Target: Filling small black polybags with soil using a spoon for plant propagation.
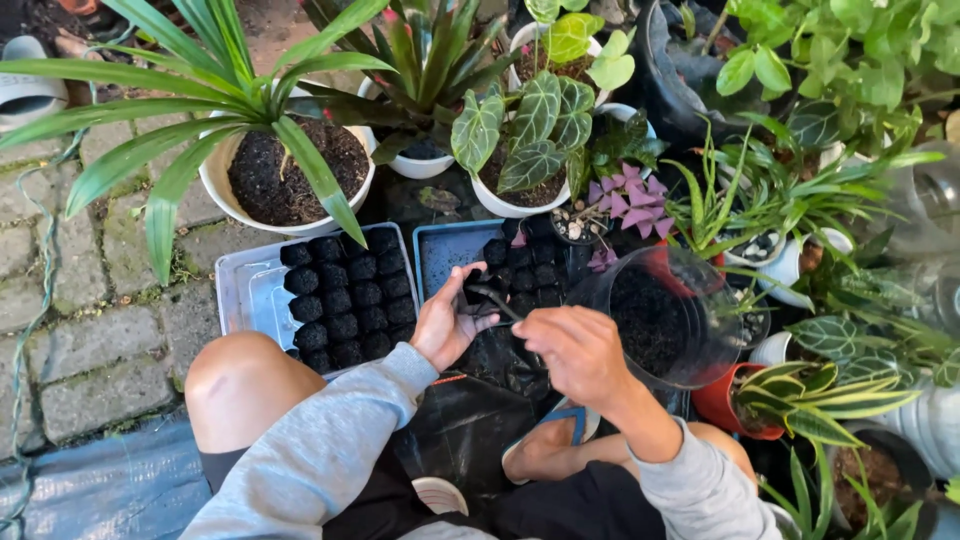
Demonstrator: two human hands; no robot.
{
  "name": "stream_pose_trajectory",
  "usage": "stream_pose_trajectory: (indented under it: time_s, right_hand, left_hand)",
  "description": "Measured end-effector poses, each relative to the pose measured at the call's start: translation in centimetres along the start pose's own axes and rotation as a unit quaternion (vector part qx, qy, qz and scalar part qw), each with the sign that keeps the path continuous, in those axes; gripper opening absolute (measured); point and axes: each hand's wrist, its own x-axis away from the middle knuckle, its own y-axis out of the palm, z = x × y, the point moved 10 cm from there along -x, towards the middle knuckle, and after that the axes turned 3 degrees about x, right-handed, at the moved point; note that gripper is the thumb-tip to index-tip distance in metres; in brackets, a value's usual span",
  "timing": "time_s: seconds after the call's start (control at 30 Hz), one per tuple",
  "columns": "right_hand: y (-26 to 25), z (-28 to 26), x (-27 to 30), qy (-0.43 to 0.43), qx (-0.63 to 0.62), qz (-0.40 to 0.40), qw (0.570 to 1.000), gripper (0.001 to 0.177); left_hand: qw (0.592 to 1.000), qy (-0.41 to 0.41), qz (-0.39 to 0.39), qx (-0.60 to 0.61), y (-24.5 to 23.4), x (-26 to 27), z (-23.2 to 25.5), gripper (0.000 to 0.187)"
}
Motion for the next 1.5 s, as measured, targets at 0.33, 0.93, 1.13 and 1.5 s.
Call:
stream_pose_trajectory:
  time_s: [0.33,0.93,1.13,1.5]
  right_hand:
    - [0.0,0.3,-0.9,0.001,0.028,-0.011,1.0,0.017]
    - [-3.2,3.5,0.7,0.079,-0.013,0.047,0.996,0.019]
    - [-10.0,15.3,7.2,0.339,-0.054,0.15,0.927,0.042]
    - [-6.9,30.7,22.5,0.478,0.133,-0.035,0.868,0.022]
  left_hand:
    - [1.0,-0.009,0.008,0.02,-0.1,-0.4,-0.3,0.043]
    - [0.999,0.011,0.036,-0.038,0.7,0.8,0.6,0.04]
    - [0.999,-0.01,0.037,-0.012,-0.5,1.1,-0.2,0.033]
    - [0.993,-0.054,0.055,-0.093,-1.4,1.6,0.3,0.046]
